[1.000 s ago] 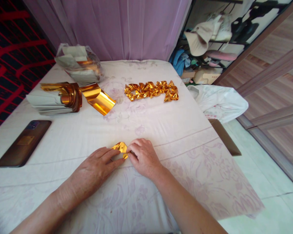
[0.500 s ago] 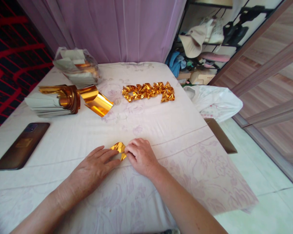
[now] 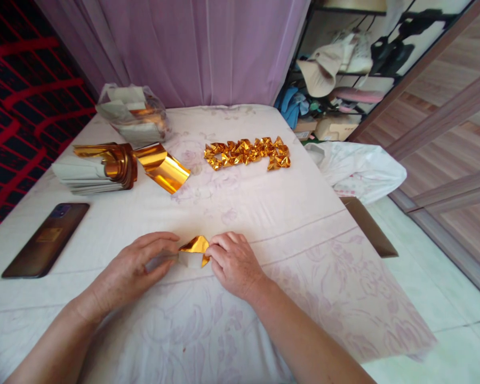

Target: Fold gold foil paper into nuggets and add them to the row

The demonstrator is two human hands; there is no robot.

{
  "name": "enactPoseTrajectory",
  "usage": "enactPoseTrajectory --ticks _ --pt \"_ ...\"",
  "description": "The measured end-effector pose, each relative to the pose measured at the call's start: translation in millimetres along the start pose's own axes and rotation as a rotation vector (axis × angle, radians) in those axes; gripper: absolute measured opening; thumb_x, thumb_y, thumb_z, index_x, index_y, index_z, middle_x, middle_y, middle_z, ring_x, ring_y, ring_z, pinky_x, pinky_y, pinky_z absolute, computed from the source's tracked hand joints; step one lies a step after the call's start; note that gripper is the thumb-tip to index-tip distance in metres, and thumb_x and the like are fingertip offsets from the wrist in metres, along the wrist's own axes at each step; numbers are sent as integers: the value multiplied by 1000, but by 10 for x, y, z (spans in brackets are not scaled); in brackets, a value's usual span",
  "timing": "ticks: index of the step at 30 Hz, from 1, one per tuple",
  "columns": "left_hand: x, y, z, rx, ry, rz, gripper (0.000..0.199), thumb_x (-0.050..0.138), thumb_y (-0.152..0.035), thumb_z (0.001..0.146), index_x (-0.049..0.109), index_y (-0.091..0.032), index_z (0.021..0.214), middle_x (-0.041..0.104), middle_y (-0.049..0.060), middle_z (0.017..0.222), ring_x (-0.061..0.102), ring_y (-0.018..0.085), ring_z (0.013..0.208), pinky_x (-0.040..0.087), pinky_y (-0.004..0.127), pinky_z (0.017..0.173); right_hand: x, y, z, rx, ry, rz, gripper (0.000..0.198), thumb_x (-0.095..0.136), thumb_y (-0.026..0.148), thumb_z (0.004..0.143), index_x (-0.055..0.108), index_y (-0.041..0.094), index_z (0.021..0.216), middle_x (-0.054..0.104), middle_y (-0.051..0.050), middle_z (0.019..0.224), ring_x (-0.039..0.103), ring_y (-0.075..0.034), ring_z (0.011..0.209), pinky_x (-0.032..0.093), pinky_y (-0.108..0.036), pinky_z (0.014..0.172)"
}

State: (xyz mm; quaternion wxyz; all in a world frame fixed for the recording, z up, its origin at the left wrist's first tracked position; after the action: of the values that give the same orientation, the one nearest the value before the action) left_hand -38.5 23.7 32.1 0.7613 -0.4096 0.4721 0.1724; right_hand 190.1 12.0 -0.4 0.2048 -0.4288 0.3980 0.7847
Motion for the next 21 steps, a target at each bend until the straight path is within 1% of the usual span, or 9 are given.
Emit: enactPoseTrajectory --ticks 2,4,5,8,12,15,18,21 --pt "-22 99 -10 -48 -11 12 20 56 -19 85 61 -23 104 66 5 118 63 20 107 52 36 90 -1 -2 1 -8 -12 4 14 59 9 85 65 20 91 66 -4 99 55 -20 93 39 -35 83" --pt "-10 150 -9 -26 11 24 12 56 -19 86 63 -23 96 67 4 119 62 21 108 50 38 92 0 -2 2 -18 -26 6 13 57 9 86 64 21 89 66 -4 99 56 -20 93 40 -36 83" --pt "4 157 -3 1 29 30 11 55 -19 88 64 -23 94 67 4 118 62 21 109 49 39 93 2 -2 2 -21 -30 7 14 56 9 86 64 21 87 66 -4 100 56 -20 93 40 -36 83" --pt "49 138 20 77 90 49 16 55 -19 90 66 -26 99 69 2 117 62 20 110 43 43 100 7 1 1 -25 -31 11 14 55 9 87 63 21 87 67 -4 101 57 -20 94 40 -36 84" --pt "72 95 44 88 115 65 17 56 -21 90 66 -27 103 71 1 112 62 20 109 37 45 105 -1 8 2 -40 -17 -1 12 57 10 87 64 20 90 68 -4 103 57 -20 94 41 -37 84" --pt "96 63 59 46 125 61 13 55 -22 91 64 -26 99 71 0 101 65 18 98 37 45 105 -10 11 3 -63 -22 -18 12 57 11 89 65 20 91 69 -4 103 58 -20 94 42 -37 84" --pt "140 35 71 -6 92 76 8 54 -23 91 62 -23 90 69 -1 86 64 16 83 39 44 101 -13 9 1 -90 -24 -32 13 56 12 89 65 20 92 70 -4 104 58 -21 95 43 -37 85" --pt "173 11 75 23 38 130 10 53 -24 92 63 -22 88 69 0 83 63 17 82 40 43 99 -16 6 -4 -112 -11 -35 13 58 13 89 67 21 93 69 -4 105 57 -21 97 43 -38 88"
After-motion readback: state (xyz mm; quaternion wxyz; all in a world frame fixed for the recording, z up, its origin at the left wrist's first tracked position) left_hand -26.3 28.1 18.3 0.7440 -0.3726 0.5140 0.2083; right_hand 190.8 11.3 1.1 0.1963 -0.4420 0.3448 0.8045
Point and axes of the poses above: each hand's wrist, its own z-axis towards the middle knuckle, its own x-axis out of the palm, y = z × x, the point moved 2 cm from there along z, towards the middle knuckle
